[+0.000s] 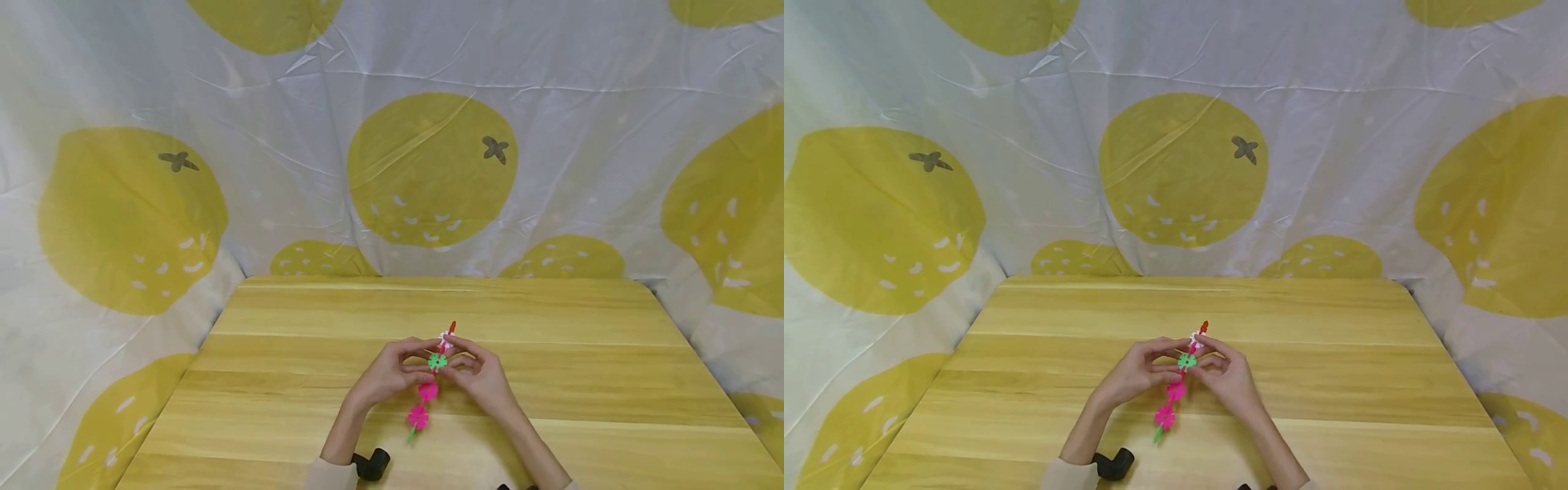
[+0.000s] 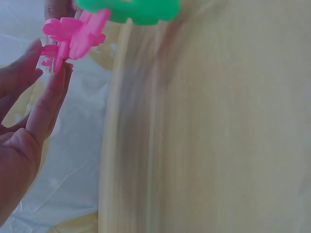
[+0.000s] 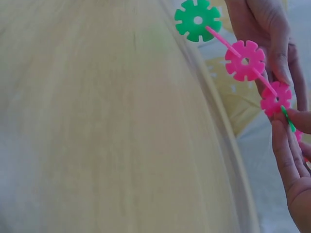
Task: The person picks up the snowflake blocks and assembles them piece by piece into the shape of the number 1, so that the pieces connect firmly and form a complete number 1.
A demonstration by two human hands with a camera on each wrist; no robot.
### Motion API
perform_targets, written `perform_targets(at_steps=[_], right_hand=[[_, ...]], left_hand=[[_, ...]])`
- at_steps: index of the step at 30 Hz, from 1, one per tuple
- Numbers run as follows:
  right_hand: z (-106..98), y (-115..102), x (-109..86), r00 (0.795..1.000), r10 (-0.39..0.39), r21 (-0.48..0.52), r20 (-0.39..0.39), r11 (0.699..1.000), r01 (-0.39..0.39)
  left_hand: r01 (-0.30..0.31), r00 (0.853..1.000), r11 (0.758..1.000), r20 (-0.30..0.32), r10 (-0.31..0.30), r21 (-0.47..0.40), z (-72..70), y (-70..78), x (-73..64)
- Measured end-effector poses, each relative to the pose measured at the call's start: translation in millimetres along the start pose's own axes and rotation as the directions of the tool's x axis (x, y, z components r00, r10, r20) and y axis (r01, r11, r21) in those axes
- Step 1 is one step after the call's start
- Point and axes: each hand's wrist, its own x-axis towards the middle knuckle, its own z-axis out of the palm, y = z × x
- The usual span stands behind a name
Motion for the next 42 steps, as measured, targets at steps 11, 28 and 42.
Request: perform_targets(at_steps=[11, 28, 42], right_hand=[[-9, -2, 2.1, 0.996, 0.091, -0.155, -0.002, 0.984, -0.09], [-8, 1, 0.3, 0.985, 0.171, -0.232, 0.03, 0.96, -0.16], [-10, 5, -0.5, 0.982, 0.181, -0.209, 0.047, 0.963, -0.168]], left_hand=[[0.028, 1.0, 0.993, 0.002, -0.028, 0.112, 8.5, -8.6, 3.1], [0.133, 0.991, 0.969, -0.027, -0.13, 0.206, 9.0, -11.2, 2.9], [0.142, 0.989, 0.971, 0.012, -0.147, 0.192, 7.5, -12.4, 0.5]])
